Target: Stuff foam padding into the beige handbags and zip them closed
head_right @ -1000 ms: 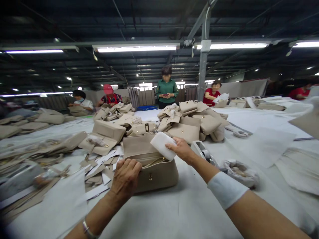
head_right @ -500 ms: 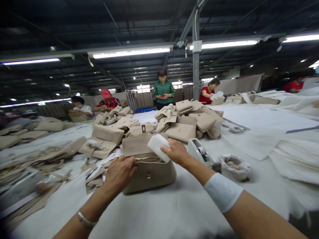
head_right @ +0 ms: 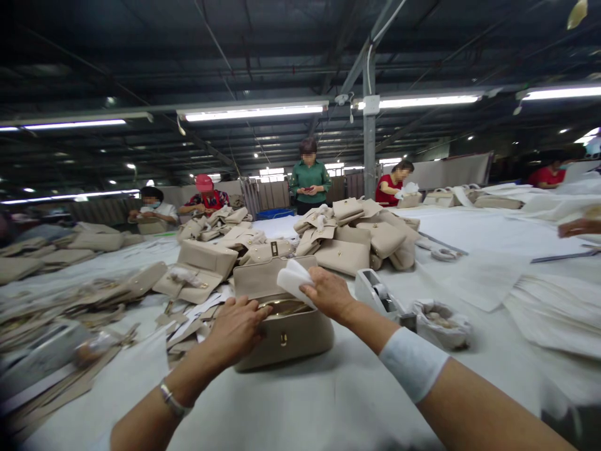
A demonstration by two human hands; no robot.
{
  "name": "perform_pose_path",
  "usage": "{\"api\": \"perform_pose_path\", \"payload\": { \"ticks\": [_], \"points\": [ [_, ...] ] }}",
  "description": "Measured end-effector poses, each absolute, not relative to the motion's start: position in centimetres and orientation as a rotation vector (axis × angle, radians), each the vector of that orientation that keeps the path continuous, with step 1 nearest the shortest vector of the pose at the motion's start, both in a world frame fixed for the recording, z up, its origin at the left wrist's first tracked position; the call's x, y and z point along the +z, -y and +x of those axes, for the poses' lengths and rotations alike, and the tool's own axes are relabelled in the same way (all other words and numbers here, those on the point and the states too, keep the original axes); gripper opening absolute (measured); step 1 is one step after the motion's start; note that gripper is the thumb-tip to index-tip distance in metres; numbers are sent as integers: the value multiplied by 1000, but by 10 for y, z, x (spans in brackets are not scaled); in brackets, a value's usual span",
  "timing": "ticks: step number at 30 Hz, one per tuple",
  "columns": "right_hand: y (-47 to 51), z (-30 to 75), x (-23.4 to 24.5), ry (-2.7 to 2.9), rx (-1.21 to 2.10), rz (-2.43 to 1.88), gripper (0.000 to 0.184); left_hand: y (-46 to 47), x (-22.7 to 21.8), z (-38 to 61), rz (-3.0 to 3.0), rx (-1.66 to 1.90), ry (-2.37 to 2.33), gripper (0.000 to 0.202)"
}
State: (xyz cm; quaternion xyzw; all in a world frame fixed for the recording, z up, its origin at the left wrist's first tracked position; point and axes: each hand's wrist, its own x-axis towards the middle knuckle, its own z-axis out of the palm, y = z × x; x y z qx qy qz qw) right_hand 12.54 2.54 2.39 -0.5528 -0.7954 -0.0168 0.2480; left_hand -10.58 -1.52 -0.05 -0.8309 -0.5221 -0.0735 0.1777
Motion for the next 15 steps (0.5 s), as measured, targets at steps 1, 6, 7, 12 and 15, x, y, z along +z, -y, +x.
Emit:
{"api": "perform_pose_path", "payload": {
  "ticks": [1,6,7,12,15],
  "points": [
    [-24,124,26,2199,-32,-1438,19,16,-2,-106,-2339,-232,1467,42],
    [-24,117,28,2357,38,-1158,21,18,-8,-111,-2327,-296,1453,35],
    [-25,115,27,2392,11,-1159,20,18,-8,-111,-2337,-294,1450,30],
    [-23,104,32,2565,-246,-1205,14,17,-9,-112,-2320,-309,1464,25],
    [-18,103,41,2694,-268,-1122,8,20,-9,-114,-2293,-337,1489,21]
  ]
}}
